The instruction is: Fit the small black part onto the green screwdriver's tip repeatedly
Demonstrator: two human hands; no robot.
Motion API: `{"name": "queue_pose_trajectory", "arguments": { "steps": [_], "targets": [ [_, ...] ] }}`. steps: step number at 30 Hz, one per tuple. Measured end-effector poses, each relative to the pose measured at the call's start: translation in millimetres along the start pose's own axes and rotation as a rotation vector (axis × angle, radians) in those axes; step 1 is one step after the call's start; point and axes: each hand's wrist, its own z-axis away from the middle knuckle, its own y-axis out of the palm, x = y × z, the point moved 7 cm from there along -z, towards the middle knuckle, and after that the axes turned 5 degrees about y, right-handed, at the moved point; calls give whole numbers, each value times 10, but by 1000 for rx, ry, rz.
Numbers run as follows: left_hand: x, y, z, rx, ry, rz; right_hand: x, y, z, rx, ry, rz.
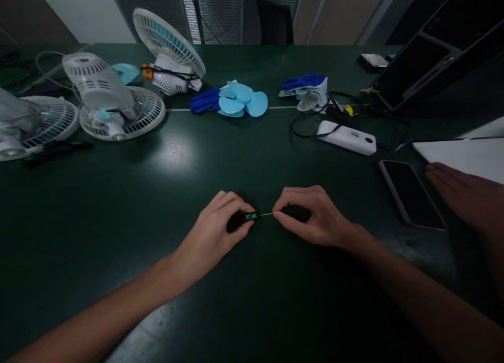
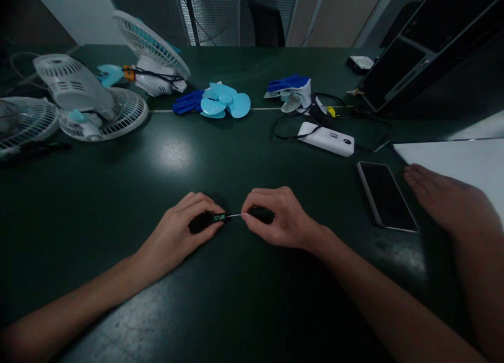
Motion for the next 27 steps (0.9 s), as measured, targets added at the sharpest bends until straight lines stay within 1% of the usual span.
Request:
{"name": "queue_pose_trajectory", "arguments": {
  "steps": [9, 11, 14, 16, 18, 24, 27],
  "targets": [
    [-17, -6, 4, 7, -14, 17, 11, 32, -8, 10, 10, 44],
    [-17, -3, 7, 10, -10, 31, 29, 25, -23, -11, 32, -39],
    [-11, 8, 1, 22, -8, 42, 44, -13, -41, -73, 88, -272],
    [-7, 8, -7, 22, -8, 36, 50, -25, -44, -88, 104, -349],
    [-3, 7, -11, 21, -11, 31, 53, -22, -41, -76, 98, -319],
    [-16, -5, 9, 12, -1, 18, 48, 39, -11, -18, 15, -60],
    [-15, -5, 14, 1, 5, 23, 53, 82, -3, -5, -9, 26]
  ]
}}
